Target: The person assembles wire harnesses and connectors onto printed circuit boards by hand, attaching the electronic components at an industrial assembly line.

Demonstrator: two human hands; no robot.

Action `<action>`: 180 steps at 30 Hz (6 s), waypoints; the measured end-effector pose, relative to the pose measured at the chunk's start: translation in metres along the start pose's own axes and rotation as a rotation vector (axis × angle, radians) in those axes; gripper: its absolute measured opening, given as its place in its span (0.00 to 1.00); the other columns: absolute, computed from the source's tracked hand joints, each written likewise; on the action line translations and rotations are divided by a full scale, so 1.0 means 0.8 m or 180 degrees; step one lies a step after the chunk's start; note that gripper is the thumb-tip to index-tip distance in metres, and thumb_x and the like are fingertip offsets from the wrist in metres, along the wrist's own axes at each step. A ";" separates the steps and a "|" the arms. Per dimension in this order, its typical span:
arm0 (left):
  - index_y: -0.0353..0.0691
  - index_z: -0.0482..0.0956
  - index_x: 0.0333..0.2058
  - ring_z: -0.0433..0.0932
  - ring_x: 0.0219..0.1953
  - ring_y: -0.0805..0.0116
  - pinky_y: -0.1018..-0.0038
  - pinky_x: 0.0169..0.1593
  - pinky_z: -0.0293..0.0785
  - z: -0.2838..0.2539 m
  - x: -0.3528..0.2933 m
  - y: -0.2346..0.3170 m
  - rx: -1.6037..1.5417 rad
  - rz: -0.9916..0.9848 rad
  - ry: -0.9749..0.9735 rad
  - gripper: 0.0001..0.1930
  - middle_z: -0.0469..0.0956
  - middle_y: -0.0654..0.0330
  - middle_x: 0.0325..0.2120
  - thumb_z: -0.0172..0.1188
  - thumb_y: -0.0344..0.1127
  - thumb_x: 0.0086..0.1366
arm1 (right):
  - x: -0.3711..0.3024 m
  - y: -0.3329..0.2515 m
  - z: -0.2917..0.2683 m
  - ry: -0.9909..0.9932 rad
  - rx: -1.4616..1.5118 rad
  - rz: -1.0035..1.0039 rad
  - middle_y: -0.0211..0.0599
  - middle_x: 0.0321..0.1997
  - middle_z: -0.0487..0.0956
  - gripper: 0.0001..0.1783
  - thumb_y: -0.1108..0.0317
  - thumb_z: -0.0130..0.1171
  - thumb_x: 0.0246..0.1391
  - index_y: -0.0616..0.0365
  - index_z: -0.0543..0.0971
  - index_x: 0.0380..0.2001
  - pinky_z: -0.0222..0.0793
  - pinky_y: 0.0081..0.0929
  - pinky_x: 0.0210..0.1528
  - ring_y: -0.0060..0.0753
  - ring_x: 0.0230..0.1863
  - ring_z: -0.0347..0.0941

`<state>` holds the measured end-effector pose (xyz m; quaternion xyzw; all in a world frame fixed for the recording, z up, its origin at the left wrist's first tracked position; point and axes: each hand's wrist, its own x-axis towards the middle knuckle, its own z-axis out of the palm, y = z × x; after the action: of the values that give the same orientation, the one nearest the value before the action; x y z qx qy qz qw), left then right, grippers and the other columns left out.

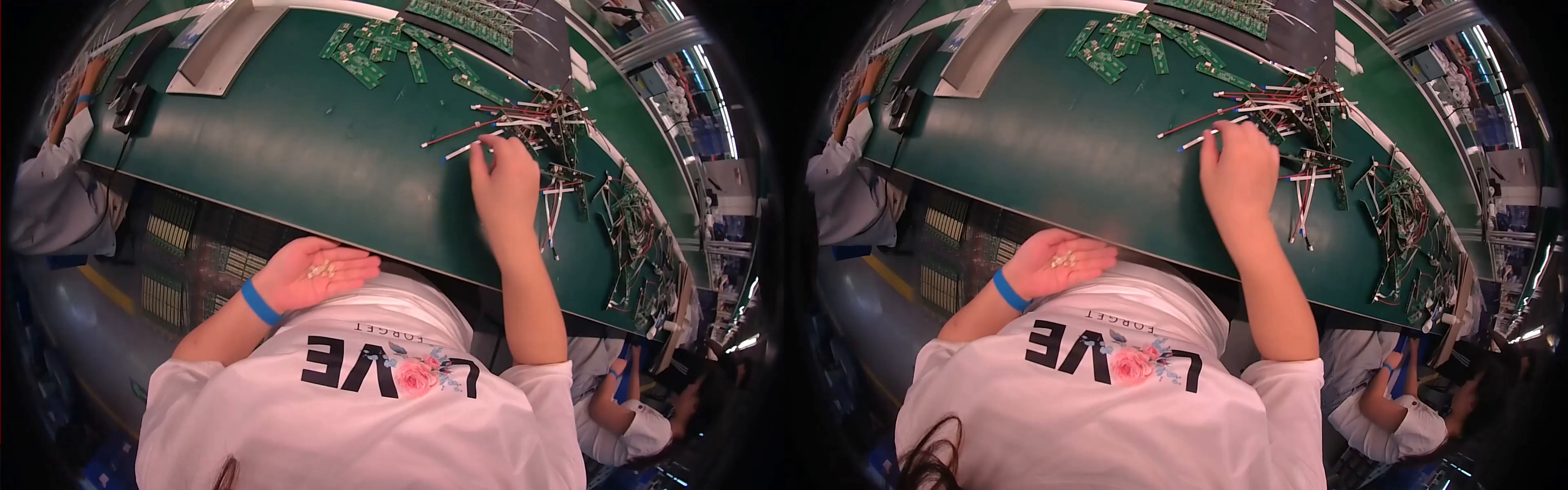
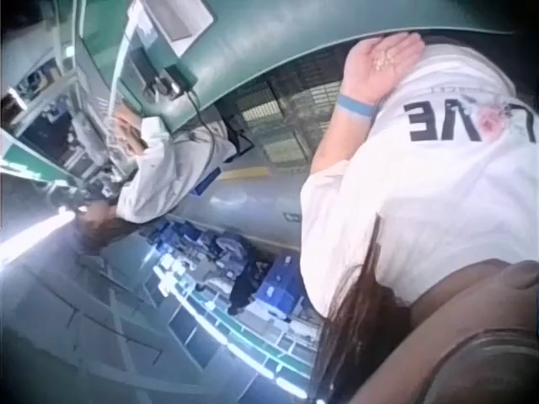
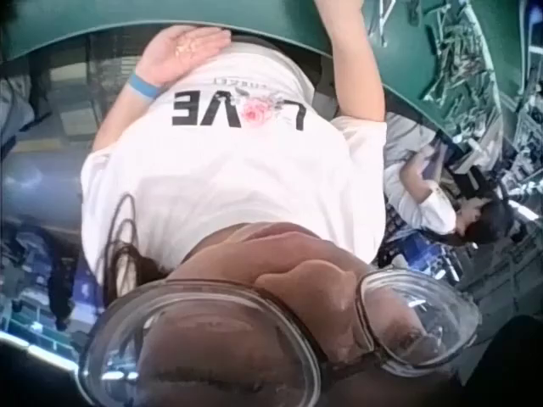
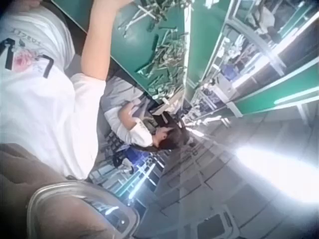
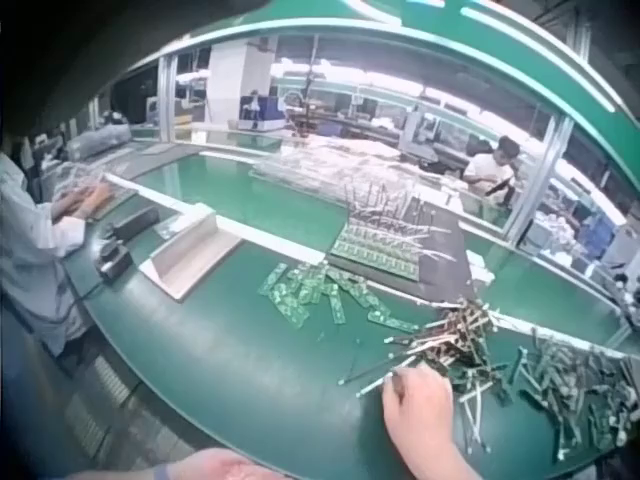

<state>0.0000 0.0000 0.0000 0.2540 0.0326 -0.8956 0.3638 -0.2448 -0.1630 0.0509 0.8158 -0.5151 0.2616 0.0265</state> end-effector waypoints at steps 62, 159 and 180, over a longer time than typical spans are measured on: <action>0.43 0.31 0.67 0.26 0.71 0.59 0.51 0.67 0.22 0.436 0.447 0.644 0.1990 0.3088 0.0943 0.51 0.26 0.58 0.69 0.27 0.77 0.58 | 0.051 0.076 0.004 -0.0737 0.2231 -0.0129 0.31 0.21 0.71 0.03 0.71 0.60 0.52 0.55 0.78 0.31 0.58 0.29 0.31 0.34 0.23 0.69; 0.43 0.79 0.39 0.77 0.49 0.61 0.48 0.67 0.41 0.131 0.165 0.173 0.7208 0.4223 0.0163 0.12 0.80 0.63 0.39 0.64 0.27 0.53 | 0.043 0.041 0.001 -0.1197 0.3915 0.2477 0.25 0.16 0.70 0.03 0.73 0.55 0.56 0.61 0.74 0.31 0.47 0.13 0.14 0.12 0.13 0.58; 0.37 0.74 0.32 0.76 0.30 0.57 0.64 0.48 0.74 0.130 0.139 0.161 0.5998 0.1861 -0.1495 0.10 0.77 0.57 0.27 0.65 0.23 0.52 | -0.045 0.125 -0.096 0.0357 0.1607 0.2215 0.29 0.21 0.71 0.05 0.74 0.55 0.56 0.58 0.78 0.36 0.62 0.21 0.24 0.19 0.22 0.67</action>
<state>-0.0264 -0.1899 0.0538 0.2531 -0.8229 -0.4598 0.2175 -0.3731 -0.1563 0.0781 0.5589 -0.6771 0.4166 -0.2358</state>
